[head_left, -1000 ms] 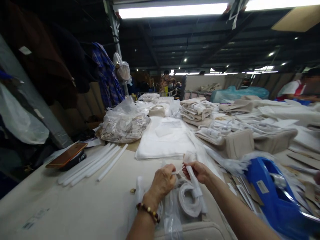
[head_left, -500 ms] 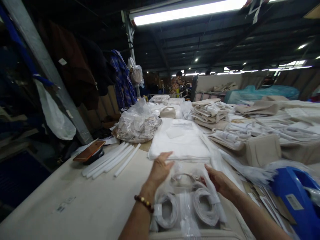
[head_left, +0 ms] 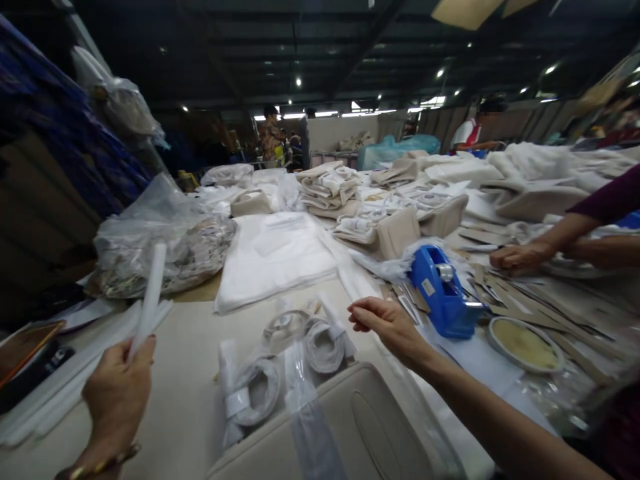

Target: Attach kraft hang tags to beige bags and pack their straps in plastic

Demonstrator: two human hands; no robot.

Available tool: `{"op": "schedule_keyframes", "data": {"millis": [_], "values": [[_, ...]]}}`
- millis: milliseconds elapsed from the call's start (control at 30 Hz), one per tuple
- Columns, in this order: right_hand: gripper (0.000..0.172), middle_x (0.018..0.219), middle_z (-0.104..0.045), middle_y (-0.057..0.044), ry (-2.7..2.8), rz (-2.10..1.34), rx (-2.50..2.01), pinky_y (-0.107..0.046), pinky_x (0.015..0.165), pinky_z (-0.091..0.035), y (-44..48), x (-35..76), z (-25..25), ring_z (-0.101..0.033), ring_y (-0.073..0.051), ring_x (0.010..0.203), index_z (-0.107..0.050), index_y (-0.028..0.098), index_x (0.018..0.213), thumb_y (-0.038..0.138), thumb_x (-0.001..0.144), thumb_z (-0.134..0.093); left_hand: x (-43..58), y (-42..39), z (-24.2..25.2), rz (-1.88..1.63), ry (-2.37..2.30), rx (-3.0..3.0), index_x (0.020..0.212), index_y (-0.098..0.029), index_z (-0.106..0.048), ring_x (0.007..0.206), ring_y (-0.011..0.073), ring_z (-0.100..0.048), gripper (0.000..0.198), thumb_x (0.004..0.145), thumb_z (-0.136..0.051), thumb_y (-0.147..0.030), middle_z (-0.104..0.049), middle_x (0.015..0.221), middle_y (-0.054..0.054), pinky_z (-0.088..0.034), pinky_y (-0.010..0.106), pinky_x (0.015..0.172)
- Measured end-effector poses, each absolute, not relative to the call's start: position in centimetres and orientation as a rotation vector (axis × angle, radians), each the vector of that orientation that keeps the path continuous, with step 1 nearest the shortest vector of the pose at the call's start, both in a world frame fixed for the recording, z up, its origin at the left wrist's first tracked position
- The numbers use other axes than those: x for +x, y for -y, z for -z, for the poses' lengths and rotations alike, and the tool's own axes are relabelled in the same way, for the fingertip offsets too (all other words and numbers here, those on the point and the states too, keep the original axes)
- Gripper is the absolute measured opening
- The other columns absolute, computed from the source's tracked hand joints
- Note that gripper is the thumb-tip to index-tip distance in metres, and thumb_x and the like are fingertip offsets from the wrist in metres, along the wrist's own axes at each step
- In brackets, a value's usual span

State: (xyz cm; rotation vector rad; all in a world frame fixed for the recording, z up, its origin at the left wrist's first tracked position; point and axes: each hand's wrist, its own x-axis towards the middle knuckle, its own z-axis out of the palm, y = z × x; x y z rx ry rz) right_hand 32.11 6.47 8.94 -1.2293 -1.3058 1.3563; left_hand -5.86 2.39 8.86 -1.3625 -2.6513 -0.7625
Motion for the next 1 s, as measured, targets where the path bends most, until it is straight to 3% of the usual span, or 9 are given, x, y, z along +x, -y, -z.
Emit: {"op": "schedule_keyframes", "data": {"millis": [67,133,267,333,467,567,633,767,1000], "values": [[0.036,0.083,-0.067,-0.004,1.42,-1.434,-1.077,-0.028,0.072,-0.045,-4.6,31.4,-9.8,-0.06,-0.015,0.076,-0.067,0.015,0.094,0.044,0.073,-0.064,-0.7,-1.7,-11.0,0.945,2.552,-1.554,0.109,-0.021,-0.055,0.077,0.021,-0.062,0.042,0.08,-0.048,-0.051,-0.063,0.08,-0.002,-0.049,0.031,0.075],[0.041,0.098,-0.066,-0.005,1.462,-1.543,-0.897,-0.029,0.079,-0.045,-2.5,30.5,-10.2,-0.059,-0.017,0.089,-0.063,0.017,0.109,0.044,0.077,-0.063,5.2,-0.4,-11.9,1.114,2.207,-2.088,0.102,-0.024,-0.057,0.077,0.0179,-0.063,0.037,0.081,-0.051,-0.054,-0.065,0.088,-0.003,-0.05,0.027,0.076],[0.04,0.095,-0.065,-0.003,1.165,-1.676,-0.77,-0.029,0.081,-0.046,1.2,30.3,-9.5,-0.059,-0.016,0.088,-0.062,0.02,0.109,0.048,0.08,-0.062,14.1,2.0,-10.4,1.139,1.532,-2.859,0.117,-0.029,-0.046,0.09,0.0118,-0.065,0.023,0.094,-0.04,-0.027,-0.066,0.101,-0.002,-0.05,0.017,0.075],[0.035,0.09,-0.066,-0.001,1.014,-1.594,-0.833,-0.027,0.08,-0.046,2.3,32.0,-8.7,-0.059,-0.015,0.087,-0.063,0.021,0.102,0.048,0.081,-0.061,15.7,2.0,-9.4,0.967,1.35,-3.064,0.129,-0.028,-0.034,0.108,0.0147,-0.059,0.04,0.092,-0.047,-0.028,-0.061,0.118,0.004,-0.049,0.021,0.088],[0.032,0.079,-0.064,0.0,0.999,-1.357,-1.031,-0.023,0.073,-0.045,3.2,37.7,-6.9,-0.059,-0.013,0.078,-0.06,0.021,0.098,0.05,0.087,-0.053,16.9,-0.5,-9.6,0.151,1.106,-3.325,0.14,-0.017,-0.021,0.133,0.0318,-0.034,0.092,0.069,-0.076,-0.034,-0.041,0.141,0.017,-0.03,0.05,0.11],[0.036,0.068,-0.058,0.002,1.125,-1.384,-1.188,-0.022,0.062,-0.043,4.0,41.2,-5.3,-0.054,-0.011,0.064,-0.059,0.019,0.093,0.053,0.087,-0.049,18.9,-2.9,-11.1,-0.586,1.089,-3.341,0.122,-0.017,-0.047,0.118,0.0306,-0.05,0.071,0.06,-0.08,-0.028,-0.056,0.126,0.012,-0.026,0.053,0.109],[0.037,0.069,-0.056,0.001,1.241,-1.376,-1.266,-0.022,0.06,-0.042,4.7,42.5,-4.4,-0.052,-0.012,0.063,-0.059,0.018,0.09,0.052,0.088,-0.047,20.7,-4.1,-11.9,-0.849,1.07,-3.278,0.101,-0.017,-0.059,0.1,0.0258,-0.057,0.049,0.058,-0.081,-0.029,-0.064,0.104,0.006,-0.033,0.049,0.103],[0.034,0.078,-0.061,-0.001,1.377,-1.315,-1.358,-0.022,0.065,-0.045,6.1,43.9,-3.1,-0.056,-0.014,0.071,-0.059,0.018,0.094,0.048,0.09,-0.043,23.1,-5.1,-12.5,-1.138,0.889,-3.195,0.083,-0.016,-0.059,0.086,0.0231,-0.056,0.028,0.06,-0.074,-0.022,-0.062,0.09,0.004,-0.043,0.041,0.085],[0.029,0.08,-0.07,-0.002,1.466,-1.326,-1.458,-0.023,0.068,-0.05,7.9,46.1,-1.2,-0.065,-0.018,0.073,-0.063,0.024,0.103,0.044,0.086,-0.05,23.2,-4.4,-13.3,-1.212,0.963,-3.19,0.088,-0.018,-0.057,0.094,0.0217,-0.051,0.033,0.057,-0.052,-0.005,-0.058,0.1,0.005,-0.037,0.042,0.094]]}}
